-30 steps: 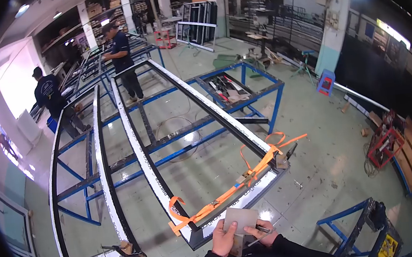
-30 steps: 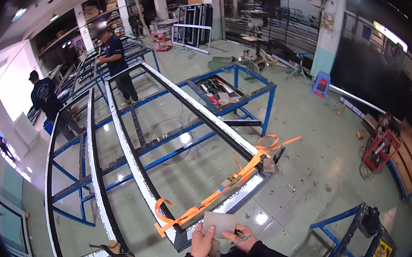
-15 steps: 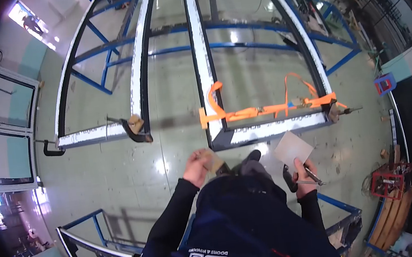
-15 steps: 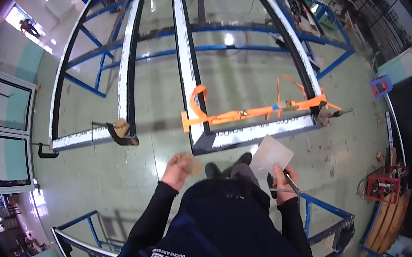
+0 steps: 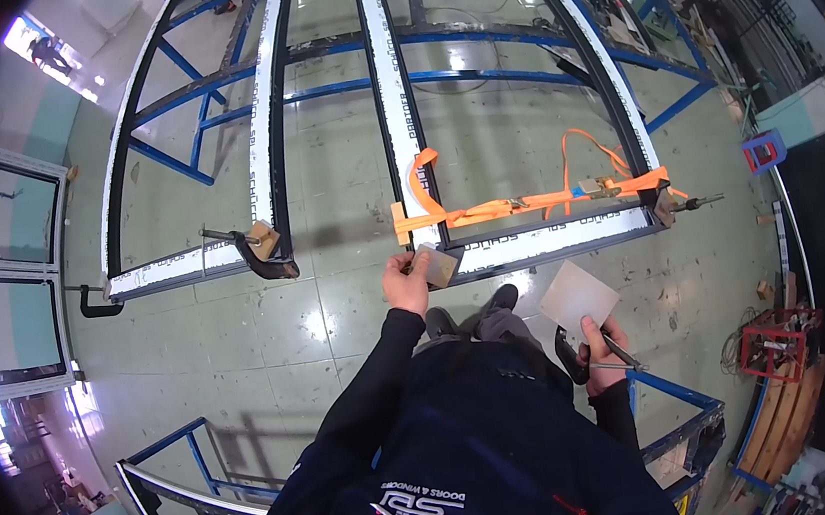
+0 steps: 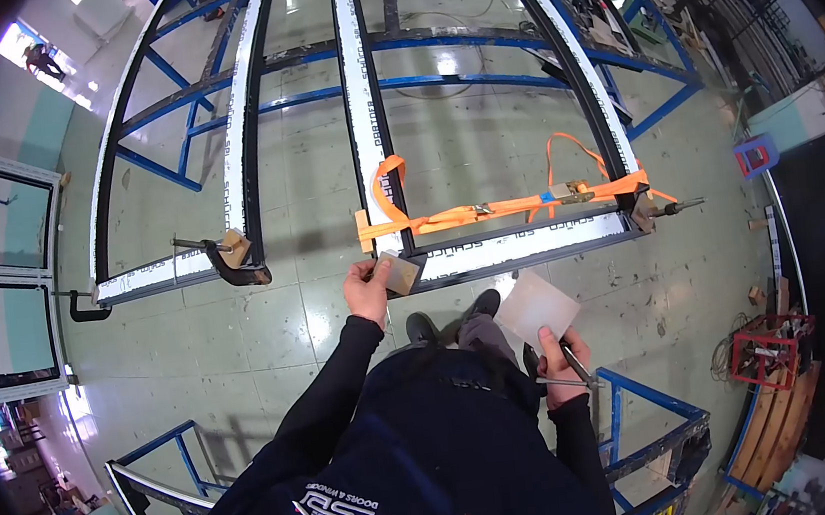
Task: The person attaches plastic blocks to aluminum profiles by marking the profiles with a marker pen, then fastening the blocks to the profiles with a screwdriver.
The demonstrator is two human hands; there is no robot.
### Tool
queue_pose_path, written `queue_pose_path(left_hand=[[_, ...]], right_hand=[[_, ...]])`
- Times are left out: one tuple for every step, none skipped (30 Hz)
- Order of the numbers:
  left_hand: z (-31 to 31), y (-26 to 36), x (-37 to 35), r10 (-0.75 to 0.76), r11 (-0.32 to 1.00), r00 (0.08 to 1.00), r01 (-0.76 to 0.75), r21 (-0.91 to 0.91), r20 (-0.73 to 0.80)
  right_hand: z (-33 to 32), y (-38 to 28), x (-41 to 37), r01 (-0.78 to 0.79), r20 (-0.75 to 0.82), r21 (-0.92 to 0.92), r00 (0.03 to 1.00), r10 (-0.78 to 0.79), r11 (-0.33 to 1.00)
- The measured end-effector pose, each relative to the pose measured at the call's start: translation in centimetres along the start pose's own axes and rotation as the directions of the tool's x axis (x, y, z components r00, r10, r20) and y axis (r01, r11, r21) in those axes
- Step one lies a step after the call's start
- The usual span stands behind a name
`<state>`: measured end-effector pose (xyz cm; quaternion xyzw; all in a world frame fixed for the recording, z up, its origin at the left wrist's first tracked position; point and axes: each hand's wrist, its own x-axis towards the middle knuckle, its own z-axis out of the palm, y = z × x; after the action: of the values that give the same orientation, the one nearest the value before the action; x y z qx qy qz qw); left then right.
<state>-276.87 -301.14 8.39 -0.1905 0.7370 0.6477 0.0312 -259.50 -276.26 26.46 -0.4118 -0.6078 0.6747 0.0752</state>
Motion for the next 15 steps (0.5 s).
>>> queue_pose_path(left_hand=[[-0.3, -0.2, 0.0, 0.048, 0.995, 0.999, -0.048, 0.087, 0.011], [-0.5, -0.4, 0.0, 0.022, 0.999, 1.0, -0.022, 0.029, 0.007], [-0.9, -0.6, -0.1, -0.014, 0.999, 1.0, 0.015, -0.034, 0.023], [-1.4, 0.1, -0.4, -0.048, 0.994, 0.998, 0.051, -0.097, 0.038], [-2.0, 0.4, -0.6, -0.082, 0.983, 0.995, 0.089, -0.158, 0.054], [-2.5, -0.6, -0.4, -0.085, 0.979, 0.993, 0.099, -0.177, 0.082], [-2.9, -0.5, -0.7, -0.105, 0.974, 0.985, 0.13, -0.185, 0.139], [-3.4, -0.2, -1.0, -0.124, 0.968, 0.973, 0.162, -0.192, 0.195], [-3.7, 0.0, -1.0, -0.139, 0.961, 0.958, 0.191, -0.198, 0.251], [-3.8, -0.1, -0.9, -0.134, 0.966, 0.955, 0.185, -0.181, 0.264], [-3.8, -0.1, -0.7, -0.129, 0.97, 0.952, 0.179, -0.166, 0.277], [-3.8, -0.2, -0.6, -0.124, 0.973, 0.949, 0.174, -0.151, 0.29], [-3.6, 0.0, -0.5, -0.13, 0.974, 0.95, 0.176, -0.143, 0.283], [-3.4, 0.2, -0.4, -0.135, 0.975, 0.952, 0.177, -0.135, 0.274], [-3.3, 0.4, -0.3, -0.139, 0.976, 0.954, 0.177, -0.127, 0.265]], right_hand=[[-0.2, 0.2, 0.1, -0.006, 0.006, -0.018, 1.0, 0.006, 1.0], [-0.5, 0.6, 0.4, -0.012, 0.012, -0.037, 1.0, 0.013, 0.999], [-0.7, 1.0, 0.6, -0.018, 0.02, -0.055, 1.0, 0.019, 0.998], [-0.8, 1.3, 0.7, -0.012, 0.023, -0.07, 1.0, 0.014, 0.997], [-0.9, 1.5, 0.8, -0.003, 0.03, -0.074, 1.0, 0.005, 0.997], [-0.9, 1.7, 1.0, 0.003, 0.038, -0.08, 0.999, 0.0, 0.997], [-0.8, 1.7, 1.0, 0.009, 0.047, -0.085, 0.999, -0.005, 0.996], [-0.6, 1.5, 0.9, 0.01, 0.044, -0.077, 0.999, -0.006, 0.997], [-0.2, 1.0, 0.7, 0.013, 0.04, -0.069, 0.999, -0.01, 0.998], [0.2, 0.7, 0.6, 0.018, 0.035, -0.06, 0.999, -0.016, 0.998], [0.4, 0.7, 0.7, 0.02, 0.044, -0.062, 0.999, -0.018, 0.998], [0.5, 0.8, 0.8, 0.022, 0.052, -0.064, 0.998, -0.019, 0.998], [0.6, 0.9, 0.8, 0.025, 0.062, -0.067, 0.998, -0.021, 0.997], [0.8, 0.8, 0.8, 0.034, 0.082, -0.076, 0.996, -0.027, 0.997], [1.0, 0.8, 0.7, 0.042, 0.102, -0.084, 0.994, -0.033, 0.996]])
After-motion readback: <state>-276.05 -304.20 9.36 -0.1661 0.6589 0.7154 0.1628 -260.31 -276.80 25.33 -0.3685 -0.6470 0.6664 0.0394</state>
